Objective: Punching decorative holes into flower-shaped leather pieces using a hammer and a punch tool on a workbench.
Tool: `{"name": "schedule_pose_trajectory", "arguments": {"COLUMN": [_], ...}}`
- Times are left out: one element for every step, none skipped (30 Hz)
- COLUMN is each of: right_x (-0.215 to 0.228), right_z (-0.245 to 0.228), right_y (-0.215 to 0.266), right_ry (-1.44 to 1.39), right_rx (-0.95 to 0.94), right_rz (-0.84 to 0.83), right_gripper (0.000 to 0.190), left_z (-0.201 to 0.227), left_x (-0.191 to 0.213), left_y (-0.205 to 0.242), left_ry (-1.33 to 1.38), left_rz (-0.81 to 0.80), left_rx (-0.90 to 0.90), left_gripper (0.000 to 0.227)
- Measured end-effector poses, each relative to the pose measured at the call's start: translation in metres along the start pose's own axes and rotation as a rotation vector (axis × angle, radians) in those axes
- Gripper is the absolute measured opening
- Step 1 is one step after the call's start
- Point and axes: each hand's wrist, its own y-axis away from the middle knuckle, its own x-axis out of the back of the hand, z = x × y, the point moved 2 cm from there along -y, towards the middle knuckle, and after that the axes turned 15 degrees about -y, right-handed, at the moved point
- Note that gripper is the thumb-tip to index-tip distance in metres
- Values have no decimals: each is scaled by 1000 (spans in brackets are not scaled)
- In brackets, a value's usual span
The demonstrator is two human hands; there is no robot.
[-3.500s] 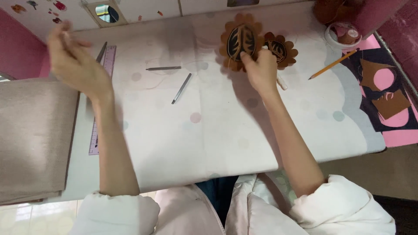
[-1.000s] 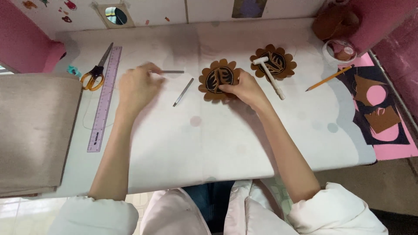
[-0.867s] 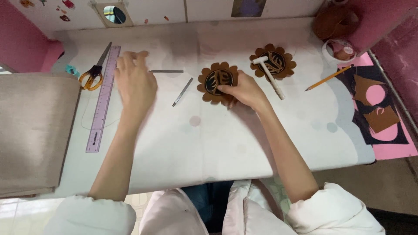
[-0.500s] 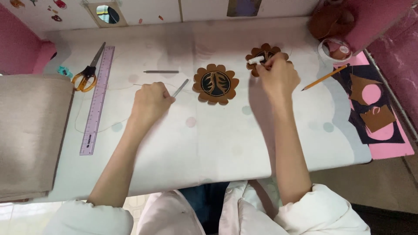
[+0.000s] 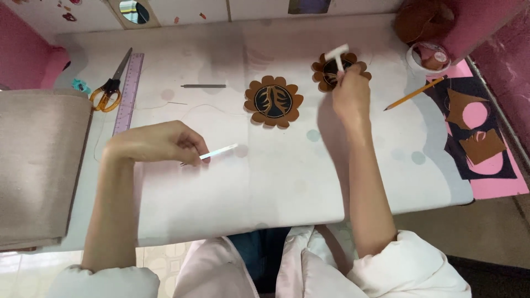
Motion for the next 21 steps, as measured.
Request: {"name": "schedule_pose_trajectory", "arguments": {"right_x": [-8, -16, -24, -26, -29, -31, -30, -29, -28, -30, -33, -36, -39, -42, -46, -45, -46, -46, -45, -44, -46], "right_z": [1, 2, 4, -14, -29, -44, -53, -62, -71, -68, -65, -63, -60, -56, -52, -50, -50, -50, -48, -48, -49], "right_y": [-2, -5, -7, 7, 21, 35, 39, 42, 45, 43, 40, 38, 35, 32, 31, 29, 28, 26, 27, 28, 29], "right_ry": [-2, -62, -122, -123, -67, -11, -11, 4, 18, 18, -11, -40, -39, -98, -158, -158, -186, -214, -214, -299, -386], "right_rx": [1, 24, 44, 44, -7, -58, -61, -35, -5, -5, 6, 18, 18, -52, -124, -125, -117, -108, -112, -109, -105], "right_rz": [-1, -23, -44, -45, -114, -184, -184, -223, -261, -259, -290, -321, -321, -354, -385, -384, -408, -432, -433, -476, -523], "right_gripper": [31, 29, 27, 27, 34, 41, 41, 53, 70, 70, 55, 48, 48, 39, 35, 35, 35, 35, 35, 35, 36], "left_z": [-1, -2, -2, -9, -16, -22, -26, -30, -33, -35, -38, -41, -43, -46, -48, -59, -70, -82, -74, -71, -69], "left_x": [3, 7, 11, 12, 16, 19, 20, 23, 26, 26, 27, 29, 30, 31, 31, 27, 24, 21, 21, 20, 19], "left_y": [-3, -6, -10, -27, -43, -59, -77, -94, -110, -129, -146, -162, -163, -163, -164, -166, -167, -168, -160, -153, -145], "left_ry": [0, 77, 155, 155, 69, -18, -19, -93, -168, -168, -145, -123, -121, -191, -261, -260, -399, -538, -537, -344, -152], "left_rz": [1, 55, 108, 107, 325, 543, 540, 655, 773, 773, 872, 970, 971, 1002, 1031, 1030, 1077, 1120, 1117, 994, 864], "left_rx": [2, -67, -136, -134, -174, -214, -215, -203, -193, -194, -197, -201, -201, -159, -117, -119, -69, -19, -19, 53, 125], "left_gripper": [26, 27, 29, 29, 25, 22, 22, 22, 22, 22, 23, 26, 26, 31, 35, 35, 41, 54, 54, 35, 18]}}
